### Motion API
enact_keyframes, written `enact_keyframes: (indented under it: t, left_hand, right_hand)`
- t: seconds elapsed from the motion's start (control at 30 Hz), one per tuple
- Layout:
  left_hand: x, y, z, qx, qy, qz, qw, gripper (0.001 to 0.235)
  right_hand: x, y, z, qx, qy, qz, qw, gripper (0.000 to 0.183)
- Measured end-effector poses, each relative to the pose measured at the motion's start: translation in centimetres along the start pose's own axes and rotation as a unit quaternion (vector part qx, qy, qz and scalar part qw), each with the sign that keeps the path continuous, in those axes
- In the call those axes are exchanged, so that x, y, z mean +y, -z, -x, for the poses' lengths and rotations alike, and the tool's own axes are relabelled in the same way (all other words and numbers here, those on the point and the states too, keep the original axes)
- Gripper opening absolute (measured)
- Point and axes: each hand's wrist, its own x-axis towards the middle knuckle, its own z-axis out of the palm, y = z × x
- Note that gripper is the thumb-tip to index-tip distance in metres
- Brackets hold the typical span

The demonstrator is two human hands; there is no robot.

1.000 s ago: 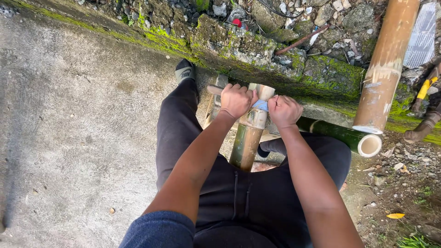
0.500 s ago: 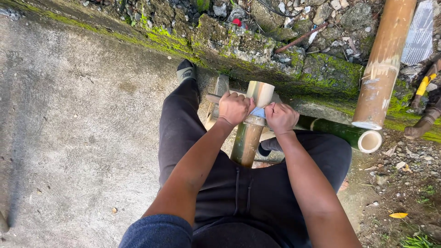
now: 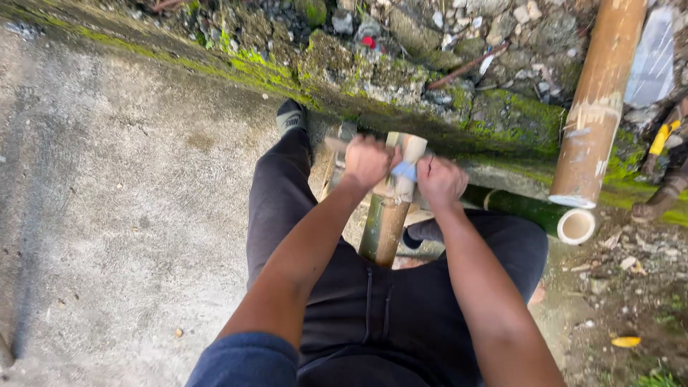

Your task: Scraping and smoothing the rim of a cut bamboo piece using a scraper and a knife.

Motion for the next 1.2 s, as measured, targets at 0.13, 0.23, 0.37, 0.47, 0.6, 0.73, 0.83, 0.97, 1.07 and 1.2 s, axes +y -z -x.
enact_keyframes:
  t: [0.13,0.23,0.37,0.47,0.6,0.73,0.83,0.97,1.07,1.2]
  left_hand:
    - [0.3,0.3,0.4,0.033,0.008,0.024,0.999,0.039]
    - [0.9,1.9,2.6,-0.03,0.006,0.027,0.999,0.04]
    - [1.4,2.9,4.1,0.046,0.035,0.086,0.995,0.037]
    - [0.6,1.7,2.7,0.026,0.029,0.072,0.997,0.038]
    - [0.4,1.5,2.5,-0.019,0.017,0.055,0.998,0.038]
    - [0.8,3.0,5.6,0.026,0.016,0.104,0.994,0.037]
    - [0.4,2.3,3.5,-0.005,0.028,0.095,0.995,0.038]
    - [-0.7,0.1,-1.1,-0.053,0.057,0.082,0.994,0.046]
    - [-1.8,-1.4,-4.4,-0.061,0.058,0.067,0.994,0.049]
    - [-2.9,-4.0,-6.8,-0.043,0.021,0.052,0.998,0.051]
  right_hand:
    - [-0.2,0.3,0.2,0.011,-0.005,-0.016,1.0,0.036]
    - [-0.8,1.1,1.9,-0.041,0.007,0.0,0.999,0.036]
    - [-1.1,1.5,2.8,-0.006,0.05,-0.03,0.998,0.034]
    - [-1.4,1.6,1.1,-0.022,0.033,-0.024,0.999,0.034]
    - [-1.1,0.9,1.8,-0.056,0.01,0.014,0.998,0.036]
    - [-1.5,1.3,4.6,-0.084,0.005,0.004,0.996,0.036]
    - [-1.3,1.2,2.1,-0.036,0.023,-0.035,0.998,0.037]
    - [0.6,-0.4,-1.4,-0.032,-0.011,0.019,0.999,0.037]
    - [1.7,-1.5,-4.0,-0.003,-0.002,0.035,0.999,0.037]
    - [2.0,-2.0,-6.3,0.027,0.007,0.042,0.999,0.038]
